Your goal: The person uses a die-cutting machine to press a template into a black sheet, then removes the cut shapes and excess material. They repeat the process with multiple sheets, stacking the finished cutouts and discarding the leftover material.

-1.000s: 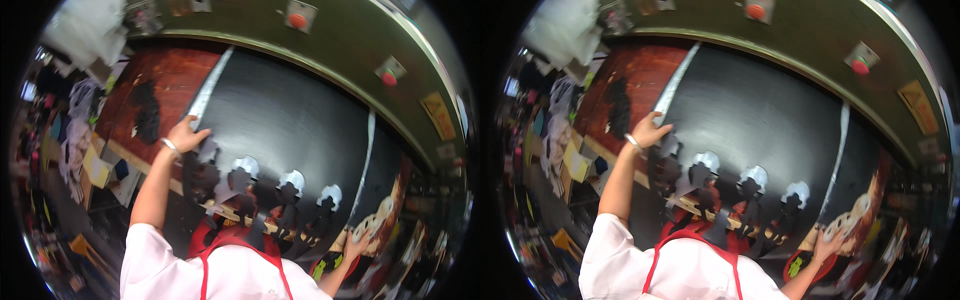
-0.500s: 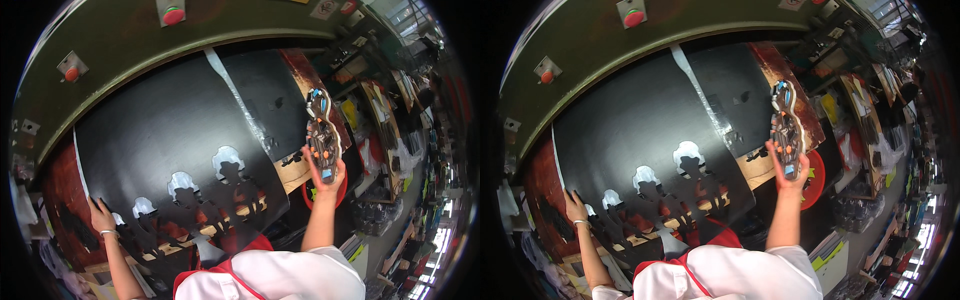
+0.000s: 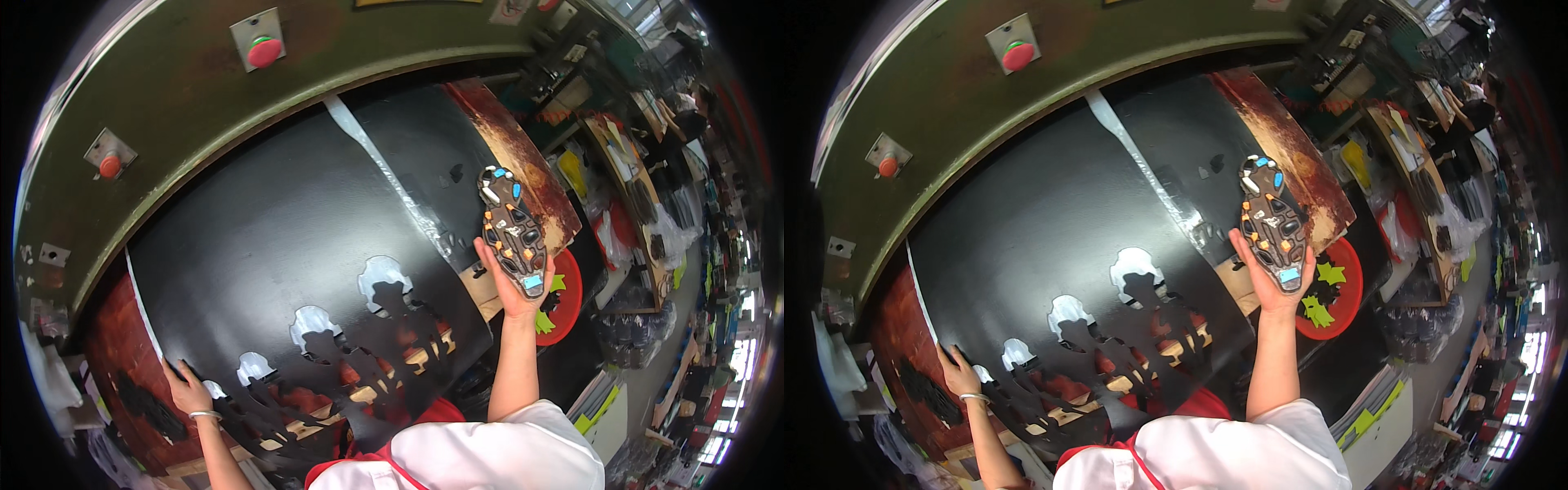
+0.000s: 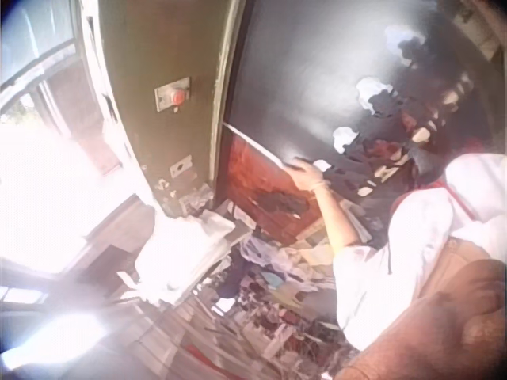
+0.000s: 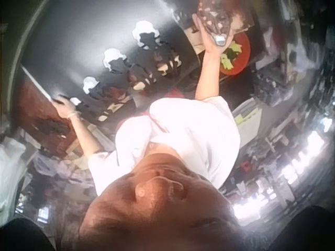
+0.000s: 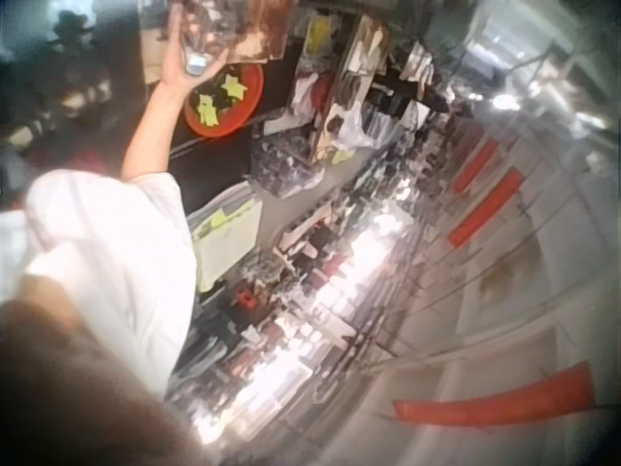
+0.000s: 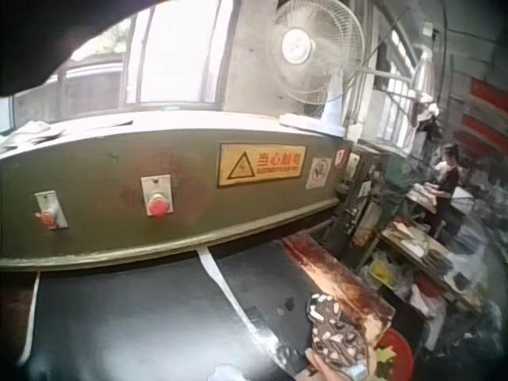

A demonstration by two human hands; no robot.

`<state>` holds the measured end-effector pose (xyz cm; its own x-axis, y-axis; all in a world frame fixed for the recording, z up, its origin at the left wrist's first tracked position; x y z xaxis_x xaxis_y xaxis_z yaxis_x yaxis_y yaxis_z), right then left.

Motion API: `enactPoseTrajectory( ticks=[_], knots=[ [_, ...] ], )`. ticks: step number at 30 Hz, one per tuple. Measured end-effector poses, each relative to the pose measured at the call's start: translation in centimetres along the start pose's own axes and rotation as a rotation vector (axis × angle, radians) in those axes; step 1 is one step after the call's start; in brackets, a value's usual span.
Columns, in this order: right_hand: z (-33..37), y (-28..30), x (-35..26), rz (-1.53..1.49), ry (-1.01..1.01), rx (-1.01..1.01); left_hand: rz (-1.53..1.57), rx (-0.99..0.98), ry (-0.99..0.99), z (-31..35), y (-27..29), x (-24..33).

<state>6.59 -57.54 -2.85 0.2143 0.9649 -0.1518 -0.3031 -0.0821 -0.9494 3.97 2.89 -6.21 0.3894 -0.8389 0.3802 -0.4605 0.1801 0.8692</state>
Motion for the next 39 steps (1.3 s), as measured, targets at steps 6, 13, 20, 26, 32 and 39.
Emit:
enactPoseTrajectory(
  ticks=[6, 13, 20, 26, 32, 39],
  knots=[
    [1.6, -2.4, 3.9, 0.341, 0.098, -0.081, 0.154, -0.015, -0.164, 0.0, 0.9, 0.4],
    [6.0, -8.4, 14.4, 0.798, -0.213, -0.412, 0.141, -0.087, 0.093, 0.9, 0.7, 0.8],
    [5.0, -10.5, 31.3, 1.391, -0.264, -0.675, 0.233, 0.013, -0.09, 0.6, 1.5, 1.4],
    [6.5, -7.7, 44.0, 2.097, 0.294, -1.019, 0.271, -0.097, -0.031, 0.4, 1.8, 1.7],
    [6.0, -6.6, 46.1, 2.253, 0.471, -1.109, 0.271, -0.093, -0.054, -0.8, 0.9, 2.1],
    [-1.2, -9.7, 42.6, 2.169, 0.272, -0.879, 0.314, -0.162, -0.079, -5.5, 0.0, 2.4]
  ],
)
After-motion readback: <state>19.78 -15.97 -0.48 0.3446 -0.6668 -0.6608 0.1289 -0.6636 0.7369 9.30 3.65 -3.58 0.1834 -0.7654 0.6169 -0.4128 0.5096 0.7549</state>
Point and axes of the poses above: each hand's wrist, its own z-axis away from the middle knuckle, its own y-axis out of the back of the hand, x = y × z, the point moved 1 cm from there along -z, towards the middle knuckle, and after that the axes turned 9 degrees about z, right-handed, at the moved point
